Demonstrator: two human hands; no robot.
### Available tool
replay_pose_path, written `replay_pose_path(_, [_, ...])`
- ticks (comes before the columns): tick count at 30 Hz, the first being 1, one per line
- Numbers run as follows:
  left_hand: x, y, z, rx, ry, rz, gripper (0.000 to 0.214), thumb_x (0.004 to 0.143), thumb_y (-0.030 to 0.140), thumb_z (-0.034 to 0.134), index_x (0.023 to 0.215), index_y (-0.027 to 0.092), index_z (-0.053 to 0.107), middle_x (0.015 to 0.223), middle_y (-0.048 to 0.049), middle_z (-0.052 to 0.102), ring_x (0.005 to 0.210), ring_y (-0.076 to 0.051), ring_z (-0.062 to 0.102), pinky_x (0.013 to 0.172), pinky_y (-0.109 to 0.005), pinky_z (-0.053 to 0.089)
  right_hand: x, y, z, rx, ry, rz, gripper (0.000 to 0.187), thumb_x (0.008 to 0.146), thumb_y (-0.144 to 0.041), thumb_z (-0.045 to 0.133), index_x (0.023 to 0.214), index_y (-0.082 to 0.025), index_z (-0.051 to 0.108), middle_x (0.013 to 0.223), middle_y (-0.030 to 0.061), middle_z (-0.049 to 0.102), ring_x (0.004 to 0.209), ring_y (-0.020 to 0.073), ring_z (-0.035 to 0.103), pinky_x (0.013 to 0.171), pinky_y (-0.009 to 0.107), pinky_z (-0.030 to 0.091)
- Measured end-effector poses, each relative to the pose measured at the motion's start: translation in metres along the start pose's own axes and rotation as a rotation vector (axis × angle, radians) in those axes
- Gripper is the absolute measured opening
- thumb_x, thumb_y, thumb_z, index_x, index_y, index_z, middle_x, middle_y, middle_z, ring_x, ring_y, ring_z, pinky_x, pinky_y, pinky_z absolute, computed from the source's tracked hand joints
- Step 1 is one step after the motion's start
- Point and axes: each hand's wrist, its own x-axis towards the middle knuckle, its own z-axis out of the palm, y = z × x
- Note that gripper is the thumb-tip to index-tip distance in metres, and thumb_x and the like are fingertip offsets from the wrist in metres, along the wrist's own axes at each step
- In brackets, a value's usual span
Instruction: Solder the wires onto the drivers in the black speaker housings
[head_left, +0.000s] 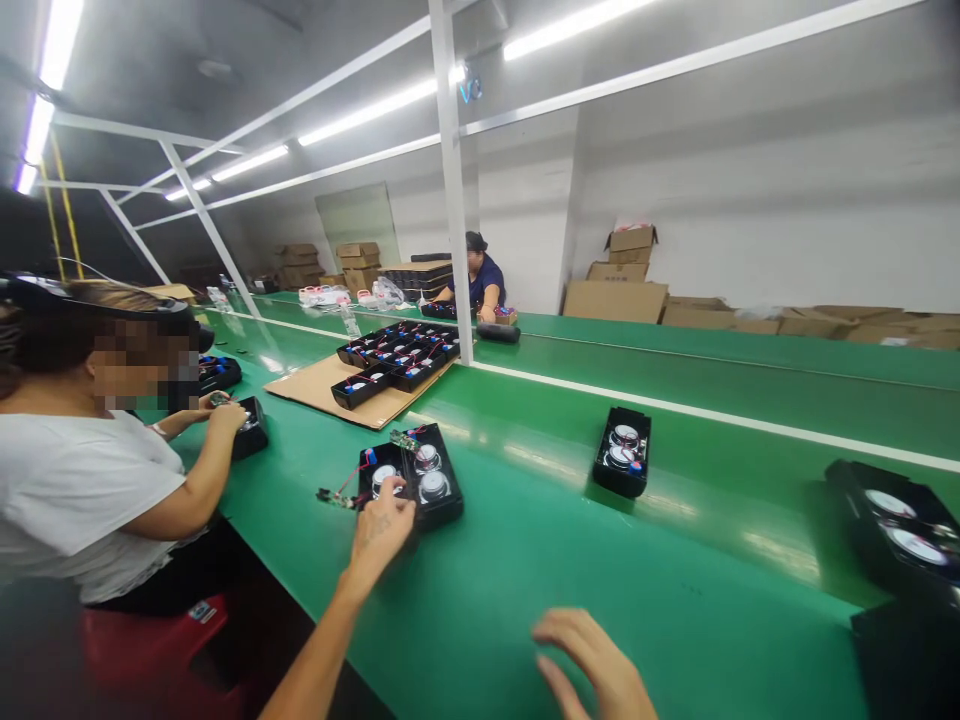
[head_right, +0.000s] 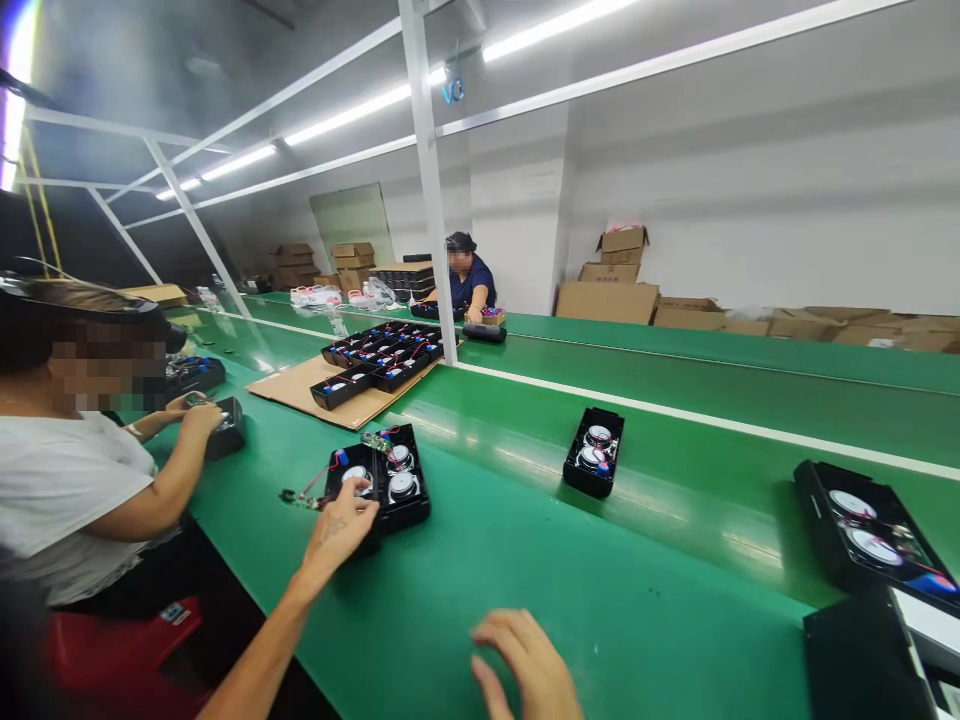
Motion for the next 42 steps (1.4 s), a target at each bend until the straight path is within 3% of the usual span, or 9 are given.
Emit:
replay_pose_path(4, [-0.040,0.022,0.021,-0.181,-0.051,0.159,0.032,0.091,0.020,0.050,0.122,0.025,0.058,0.124,-0.0068,0.077,0.109,-0.018,0.076,0.096,-0.032,0.060,0.126,-0.030,0.054,-0.305,-0.326,0.082,0.030,0.103,-0.027,0.046,0.122,-0.023,0.069,0.126,0.0102,0.073,0.117,0.0241,0.067,0.105,0.038,0.052])
replay_pose_path(7, [-0.067,0.016,0.009,-0.272,0.092,0.228,0.032,0.093,0.030,0.049,0.121,0.027,0.064,0.131,-0.0059,0.074,0.123,-0.022,0.071,0.109,-0.040,0.056,0.187,-0.046,0.093,-0.410,-0.383,0.094,0.032,0.098,-0.032,0.053,0.120,-0.016,0.070,0.125,0.0165,0.072,0.120,0.0311,0.063,0.103,0.044,0.049])
replay_pose_path(14, [-0.097,-0.070,-0.037,-0.359,0.362,-0.007,0.032,0.081,0.053,0.063,0.100,0.031,0.074,0.110,-0.0021,0.081,0.110,-0.032,0.076,0.112,-0.052,0.055,0.208,-0.046,0.132,-0.558,-0.532,0.095,0.019,0.077,-0.022,0.069,0.093,-0.014,0.077,0.097,0.0166,0.077,0.102,0.0303,0.069,0.096,0.044,0.044])
replay_pose_path(19, [-0.102,-0.095,-0.032,-0.456,0.323,-0.086,0.038,0.075,0.054,0.067,0.100,0.027,0.072,0.110,-0.0049,0.080,0.112,-0.033,0.075,0.114,-0.052,0.053,0.177,-0.011,0.082,-0.628,-0.582,0.064,0.020,0.076,-0.020,0.066,0.090,-0.011,0.077,0.095,0.0191,0.078,0.094,0.0290,0.071,0.089,0.041,0.044])
replay_pose_path(24, [-0.113,-0.053,0.007,-0.372,0.087,-0.001,0.039,0.083,0.056,0.064,0.106,0.027,0.075,0.114,-0.0048,0.080,0.112,-0.030,0.075,0.109,-0.049,0.057,0.104,0.038,-0.030,-0.626,-0.659,0.051,0.016,0.077,-0.016,0.063,0.085,-0.014,0.076,0.094,0.0160,0.078,0.102,0.0276,0.069,0.099,0.042,0.040])
replay_pose_path(28, [-0.130,0.007,0.047,-0.366,-0.103,0.420,0.027,0.092,0.044,0.065,0.109,0.027,0.074,0.112,-0.0034,0.079,0.107,-0.025,0.076,0.100,-0.044,0.063,0.045,0.062,-0.118,-0.581,-0.693,0.098,0.011,0.078,-0.014,0.066,0.083,-0.018,0.076,0.091,0.0086,0.079,0.106,0.0258,0.068,0.110,0.044,0.036])
replay_pose_path(32, [-0.151,0.066,0.068,-0.392,-0.292,1.009,0.028,0.093,0.023,0.066,0.120,0.027,0.069,0.119,-0.0045,0.076,0.123,-0.025,0.066,0.104,-0.046,0.060,-0.016,0.055,-0.171,-0.530,-0.445,0.147,0.030,0.087,-0.008,0.061,0.113,-0.018,0.073,0.117,0.0122,0.076,0.120,0.0274,0.063,0.108,0.049,0.043])
replay_pose_path(36, [-0.161,0.091,0.075,-0.282,-0.426,1.221,0.053,0.086,0.036,0.080,0.133,0.024,0.061,0.122,-0.0099,0.073,0.130,-0.032,0.058,0.104,-0.055,0.058,-0.078,0.014,-0.174,-0.375,-0.177,0.164,0.037,0.090,-0.007,0.062,0.124,-0.022,0.065,0.124,0.0104,0.073,0.118,0.0250,0.062,0.103,0.048,0.050])
replay_pose_path(42, [-0.164,0.089,0.084,-0.212,-0.472,1.172,0.054,0.087,0.043,0.080,0.132,0.022,0.058,0.120,-0.0100,0.073,0.129,-0.032,0.060,0.110,-0.059,0.053,-0.109,-0.023,-0.105,-0.061,0.110,0.159,0.020,0.095,-0.010,0.063,0.106,-0.024,0.072,0.100,0.0036,0.080,0.103,0.0208,0.072,0.092,0.038,0.058])
